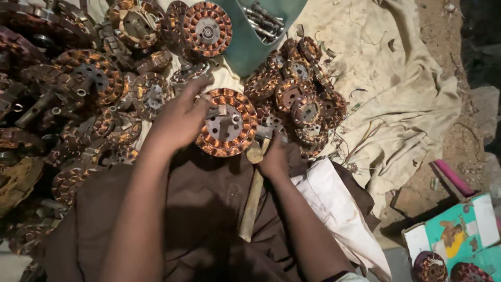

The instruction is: The person sits on the ground among a pile of copper motor rotors and hammers a punch into each rotor hub, then uses a cylindrical metal driver to press and work the rotor parts apart by hand, setting rotors back on the cloth as they go.

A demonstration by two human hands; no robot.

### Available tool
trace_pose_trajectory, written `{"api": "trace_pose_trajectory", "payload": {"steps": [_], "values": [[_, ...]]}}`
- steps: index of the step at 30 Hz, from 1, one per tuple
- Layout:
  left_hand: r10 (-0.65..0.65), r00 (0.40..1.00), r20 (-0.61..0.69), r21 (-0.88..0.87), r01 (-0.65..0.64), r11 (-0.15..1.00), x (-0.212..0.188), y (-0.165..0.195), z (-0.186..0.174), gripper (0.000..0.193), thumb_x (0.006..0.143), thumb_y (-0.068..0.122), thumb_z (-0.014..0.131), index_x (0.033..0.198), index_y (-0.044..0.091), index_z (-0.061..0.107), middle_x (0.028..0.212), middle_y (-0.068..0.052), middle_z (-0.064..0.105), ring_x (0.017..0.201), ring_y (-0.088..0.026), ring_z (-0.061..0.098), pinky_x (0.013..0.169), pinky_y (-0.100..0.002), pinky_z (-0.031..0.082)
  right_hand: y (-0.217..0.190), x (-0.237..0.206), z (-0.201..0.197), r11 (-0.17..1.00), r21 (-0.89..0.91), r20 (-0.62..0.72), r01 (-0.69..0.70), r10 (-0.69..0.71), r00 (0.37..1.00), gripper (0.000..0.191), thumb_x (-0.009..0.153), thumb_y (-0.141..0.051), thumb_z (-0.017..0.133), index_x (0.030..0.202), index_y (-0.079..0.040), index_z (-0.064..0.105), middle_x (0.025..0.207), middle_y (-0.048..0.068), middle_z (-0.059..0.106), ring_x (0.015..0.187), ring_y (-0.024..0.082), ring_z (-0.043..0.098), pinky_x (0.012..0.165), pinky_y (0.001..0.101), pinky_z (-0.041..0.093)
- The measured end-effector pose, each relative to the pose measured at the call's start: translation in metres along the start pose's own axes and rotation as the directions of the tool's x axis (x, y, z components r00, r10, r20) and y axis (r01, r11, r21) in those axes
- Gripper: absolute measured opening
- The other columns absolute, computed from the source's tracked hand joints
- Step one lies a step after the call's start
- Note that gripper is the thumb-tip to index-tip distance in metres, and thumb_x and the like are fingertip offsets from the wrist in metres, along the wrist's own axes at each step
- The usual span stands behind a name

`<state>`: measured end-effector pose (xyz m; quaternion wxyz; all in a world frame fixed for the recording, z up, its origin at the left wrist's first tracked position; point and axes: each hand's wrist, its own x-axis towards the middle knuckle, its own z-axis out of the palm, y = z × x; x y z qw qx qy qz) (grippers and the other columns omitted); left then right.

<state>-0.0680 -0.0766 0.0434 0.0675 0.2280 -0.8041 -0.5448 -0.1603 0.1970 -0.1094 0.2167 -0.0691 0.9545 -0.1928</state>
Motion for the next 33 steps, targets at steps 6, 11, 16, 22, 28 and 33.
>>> {"api": "trace_pose_trajectory", "payload": {"steps": [6, 11, 16, 22, 28, 33], "values": [[-0.019, 1.0, 0.006, 0.153, 0.018, 0.988, -0.024, 0.002, 0.013, 0.051, 0.097, 0.05, 0.061, 0.104, 0.002, 0.074, 0.082, -0.024, 0.071, 0.083, -0.041, 0.071, 0.076, -0.049, 0.053, 0.014, -0.021, 0.001, 0.999, 0.003, -0.035, 0.042, -0.041, 0.999, 0.105, 0.08, -0.044, 0.081, 0.157, -0.014, 0.016, 0.121, 0.029, 0.067, 0.107, 0.048, 0.066, 0.091, 0.0535, 0.053], [0.127, 0.985, -0.119, 0.091, -0.116, 0.989, -0.024, -0.006, 0.02, 0.048, 0.102, 0.044, 0.059, 0.106, -0.001, 0.072, 0.09, -0.026, 0.07, 0.09, -0.045, 0.07, 0.078, -0.05, 0.052, 0.022, -0.022, 0.005, 0.999, -0.033, -0.027, 0.02, -0.02, 0.999, 0.105, 0.08, -0.043, 0.08, 0.158, -0.015, 0.015, 0.12, 0.029, 0.067, 0.107, 0.049, 0.066, 0.091, 0.0538, 0.053], [0.108, 0.98, -0.165, 0.008, -0.109, 0.994, -0.021, -0.015, 0.031, 0.046, 0.105, 0.043, 0.055, 0.108, -0.001, 0.069, 0.091, -0.026, 0.071, 0.09, -0.045, 0.069, 0.077, -0.049, 0.052, 0.021, -0.019, 0.003, 0.997, -0.072, -0.026, -0.013, 0.011, 1.0, 0.102, 0.083, -0.047, 0.082, 0.156, -0.019, 0.017, 0.12, 0.032, 0.065, 0.105, 0.05, 0.065, 0.09, 0.0541, 0.052], [0.019, 0.983, -0.184, 0.046, -0.011, 0.999, -0.013, -0.022, 0.039, 0.047, 0.106, 0.043, 0.055, 0.102, -0.002, 0.069, 0.088, -0.027, 0.068, 0.086, -0.045, 0.068, 0.076, -0.049, 0.051, 0.025, -0.01, 0.002, 0.999, -0.037, 0.013, -0.018, 0.019, 1.0, 0.104, 0.081, -0.041, 0.079, 0.159, -0.02, 0.015, 0.12, 0.028, 0.068, 0.107, 0.048, 0.067, 0.091, 0.0535, 0.053], [0.108, 0.964, -0.245, 0.026, -0.105, 0.994, -0.025, -0.024, 0.061, 0.042, 0.108, 0.038, 0.055, 0.112, -0.001, 0.069, 0.098, -0.023, 0.073, 0.093, -0.037, 0.072, 0.082, -0.047, 0.052, 0.046, -0.013, -0.001, 0.997, -0.013, -0.052, 0.07, -0.07, 0.996, 0.098, 0.083, -0.039, 0.08, 0.157, -0.02, 0.019, 0.12, 0.028, 0.067, 0.102, 0.049, 0.068, 0.086, 0.0553, 0.053], [-0.08, 0.982, -0.173, 0.027, 0.086, 0.996, -0.029, -0.018, 0.079, 0.043, 0.105, 0.04, 0.054, 0.115, 0.0, 0.065, 0.097, -0.026, 0.071, 0.094, -0.041, 0.07, 0.084, -0.048, 0.051, 0.067, -0.014, -0.001, 1.0, -0.005, 0.007, 0.009, -0.009, 1.0, 0.103, 0.083, -0.044, 0.079, 0.158, -0.017, 0.015, 0.112, 0.028, 0.071, 0.1, 0.048, 0.069, 0.086, 0.0548, 0.054]]}}
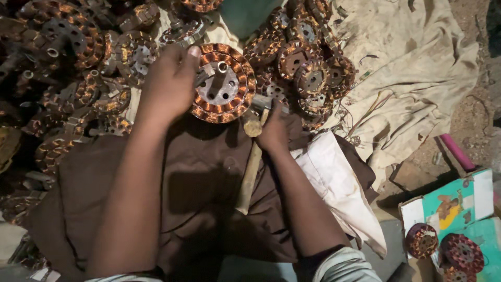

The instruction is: The person sits on the ground among a pile of copper motor rotors and hammers a punch into each rotor hub, then uses a cylindrical metal driver to press and work the rotor parts apart by hand, setting rotors back on the cloth as they go.

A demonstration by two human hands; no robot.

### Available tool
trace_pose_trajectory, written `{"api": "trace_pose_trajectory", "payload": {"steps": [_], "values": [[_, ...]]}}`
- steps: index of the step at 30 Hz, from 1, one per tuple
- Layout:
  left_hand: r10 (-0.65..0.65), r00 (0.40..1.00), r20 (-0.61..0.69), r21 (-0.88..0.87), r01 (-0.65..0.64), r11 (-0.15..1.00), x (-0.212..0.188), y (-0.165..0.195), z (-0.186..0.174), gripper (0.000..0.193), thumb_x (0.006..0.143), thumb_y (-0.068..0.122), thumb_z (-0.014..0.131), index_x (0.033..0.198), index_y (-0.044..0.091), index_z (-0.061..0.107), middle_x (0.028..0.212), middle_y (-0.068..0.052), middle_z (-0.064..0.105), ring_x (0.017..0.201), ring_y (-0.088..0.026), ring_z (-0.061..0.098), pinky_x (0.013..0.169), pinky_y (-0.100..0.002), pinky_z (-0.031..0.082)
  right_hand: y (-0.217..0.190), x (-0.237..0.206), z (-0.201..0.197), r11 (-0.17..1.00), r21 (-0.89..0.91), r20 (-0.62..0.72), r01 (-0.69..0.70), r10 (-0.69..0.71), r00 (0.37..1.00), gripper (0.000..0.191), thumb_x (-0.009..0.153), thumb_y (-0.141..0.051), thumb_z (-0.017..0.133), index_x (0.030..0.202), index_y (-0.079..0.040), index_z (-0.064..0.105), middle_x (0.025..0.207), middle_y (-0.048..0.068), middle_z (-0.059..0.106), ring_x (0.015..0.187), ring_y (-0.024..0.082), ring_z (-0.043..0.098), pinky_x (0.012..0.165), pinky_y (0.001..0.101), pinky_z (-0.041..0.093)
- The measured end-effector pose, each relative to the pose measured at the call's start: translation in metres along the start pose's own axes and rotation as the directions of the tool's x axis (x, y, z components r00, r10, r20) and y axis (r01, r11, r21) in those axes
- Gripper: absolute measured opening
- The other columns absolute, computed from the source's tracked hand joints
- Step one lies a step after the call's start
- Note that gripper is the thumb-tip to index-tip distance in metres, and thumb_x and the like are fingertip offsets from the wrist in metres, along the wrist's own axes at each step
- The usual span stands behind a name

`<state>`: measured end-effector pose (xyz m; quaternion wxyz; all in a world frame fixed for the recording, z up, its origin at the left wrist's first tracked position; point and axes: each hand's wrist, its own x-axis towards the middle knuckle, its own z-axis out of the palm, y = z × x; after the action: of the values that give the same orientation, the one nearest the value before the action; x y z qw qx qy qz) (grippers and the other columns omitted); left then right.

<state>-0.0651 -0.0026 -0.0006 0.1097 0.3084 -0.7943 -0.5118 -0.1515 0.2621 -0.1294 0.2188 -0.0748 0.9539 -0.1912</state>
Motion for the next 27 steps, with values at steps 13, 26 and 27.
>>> {"api": "trace_pose_trajectory", "payload": {"steps": [13, 26, 27], "values": [[-0.01, 0.988, 0.154, 0.074, -0.001, 0.997, 0.021, 0.007, 0.045, 0.045, 0.1, 0.045, 0.055, 0.107, 0.002, 0.066, 0.091, -0.025, 0.071, 0.09, -0.042, 0.07, 0.08, -0.05, 0.051, 0.093, 0.062, -0.018, 0.971, 0.227, -0.084, 0.074, -0.056, 0.995, 0.075, 0.082, -0.035, 0.083, 0.147, -0.009, 0.056, 0.115, 0.018, 0.077, 0.098, 0.028, 0.076, 0.09, 0.0398, 0.057], [0.02, 1.0, 0.02, 0.09, -0.022, 0.996, 0.017, -0.019, -0.036, 0.054, 0.1, 0.05, 0.051, 0.119, 0.002, 0.068, 0.104, -0.029, 0.071, 0.101, -0.049, 0.066, 0.088, -0.057, 0.053, -0.095, -0.176, -0.128, 0.504, 0.844, 0.319, -0.183, -0.199, 0.927, 0.044, 0.101, -0.05, 0.049, 0.114, -0.008, 0.053, 0.067, 0.008, 0.056, 0.042, 0.016, 0.051, 0.036, 0.0297, 0.042], [-0.011, 1.0, 0.027, 0.113, 0.007, 0.994, 0.014, -0.014, -0.033, 0.055, 0.102, 0.052, 0.049, 0.12, 0.003, 0.069, 0.105, -0.029, 0.071, 0.103, -0.048, 0.067, 0.089, -0.057, 0.053, -0.103, -0.185, -0.133, 0.556, 0.813, 0.342, -0.174, -0.214, 0.915, 0.045, 0.1, -0.049, 0.049, 0.118, -0.008, 0.054, 0.068, 0.007, 0.057, 0.043, 0.015, 0.052, 0.036, 0.029, 0.043]]}}
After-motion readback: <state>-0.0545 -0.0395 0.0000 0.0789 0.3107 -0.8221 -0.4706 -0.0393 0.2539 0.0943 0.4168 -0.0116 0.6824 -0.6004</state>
